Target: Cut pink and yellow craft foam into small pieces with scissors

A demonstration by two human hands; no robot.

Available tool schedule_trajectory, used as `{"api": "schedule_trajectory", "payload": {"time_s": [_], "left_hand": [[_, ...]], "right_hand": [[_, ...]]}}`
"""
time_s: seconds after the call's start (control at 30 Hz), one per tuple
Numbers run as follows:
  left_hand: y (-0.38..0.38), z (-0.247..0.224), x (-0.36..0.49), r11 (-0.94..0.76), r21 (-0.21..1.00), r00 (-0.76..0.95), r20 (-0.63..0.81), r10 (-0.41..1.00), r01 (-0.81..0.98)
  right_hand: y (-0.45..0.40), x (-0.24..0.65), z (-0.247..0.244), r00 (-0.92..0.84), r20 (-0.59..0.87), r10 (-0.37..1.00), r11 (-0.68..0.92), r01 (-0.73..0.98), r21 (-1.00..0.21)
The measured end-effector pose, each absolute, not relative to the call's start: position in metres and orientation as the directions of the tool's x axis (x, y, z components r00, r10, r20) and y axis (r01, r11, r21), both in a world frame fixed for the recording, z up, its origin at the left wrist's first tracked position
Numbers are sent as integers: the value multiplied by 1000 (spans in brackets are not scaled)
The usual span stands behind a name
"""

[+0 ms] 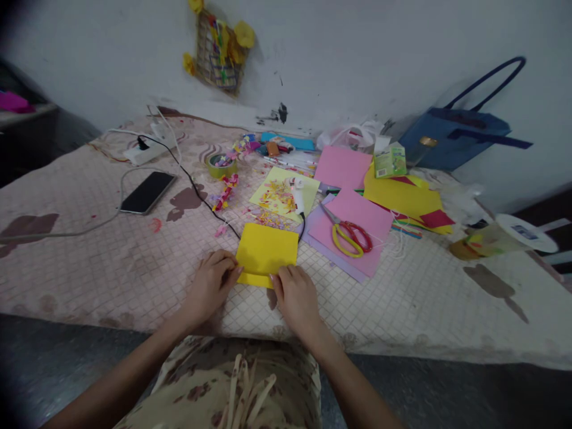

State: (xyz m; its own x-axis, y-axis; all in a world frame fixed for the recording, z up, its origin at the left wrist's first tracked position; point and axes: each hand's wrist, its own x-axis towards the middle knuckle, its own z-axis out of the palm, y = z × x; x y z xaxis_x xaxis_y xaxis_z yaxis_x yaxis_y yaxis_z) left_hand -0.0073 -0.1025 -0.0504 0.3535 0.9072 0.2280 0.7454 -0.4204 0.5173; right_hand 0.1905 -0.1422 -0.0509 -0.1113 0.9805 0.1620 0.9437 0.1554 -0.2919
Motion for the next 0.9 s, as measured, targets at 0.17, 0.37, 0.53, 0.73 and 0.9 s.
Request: {"api": "schedule_trajectory", "payload": {"time_s": [0.17, 0.37, 0.53, 0.73, 0.9], "left_hand": [[-101, -49, -7, -421, 512, 352, 231, 907, 749], [-101, -45, -7, -410, 577, 367, 196, 909, 707], [-103, -47, -7, -417, 598, 389, 184, 903, 685], [-105, -48, -4, -414, 563, 371, 197, 908, 715], [-105, -47, -2, -413, 533, 364, 201, 909, 738]], "right_hand": [[-142, 191, -52, -114, 187, 976, 167, 939, -300], [-144, 192, -52, -120, 177, 977, 173, 929, -328], [-147, 195, -53, -141, 191, 971, 204, 905, -373], [-145, 192, -54, -125, 190, 974, 180, 933, -311], [-144, 190, -53, -125, 183, 975, 172, 947, -272]]}}
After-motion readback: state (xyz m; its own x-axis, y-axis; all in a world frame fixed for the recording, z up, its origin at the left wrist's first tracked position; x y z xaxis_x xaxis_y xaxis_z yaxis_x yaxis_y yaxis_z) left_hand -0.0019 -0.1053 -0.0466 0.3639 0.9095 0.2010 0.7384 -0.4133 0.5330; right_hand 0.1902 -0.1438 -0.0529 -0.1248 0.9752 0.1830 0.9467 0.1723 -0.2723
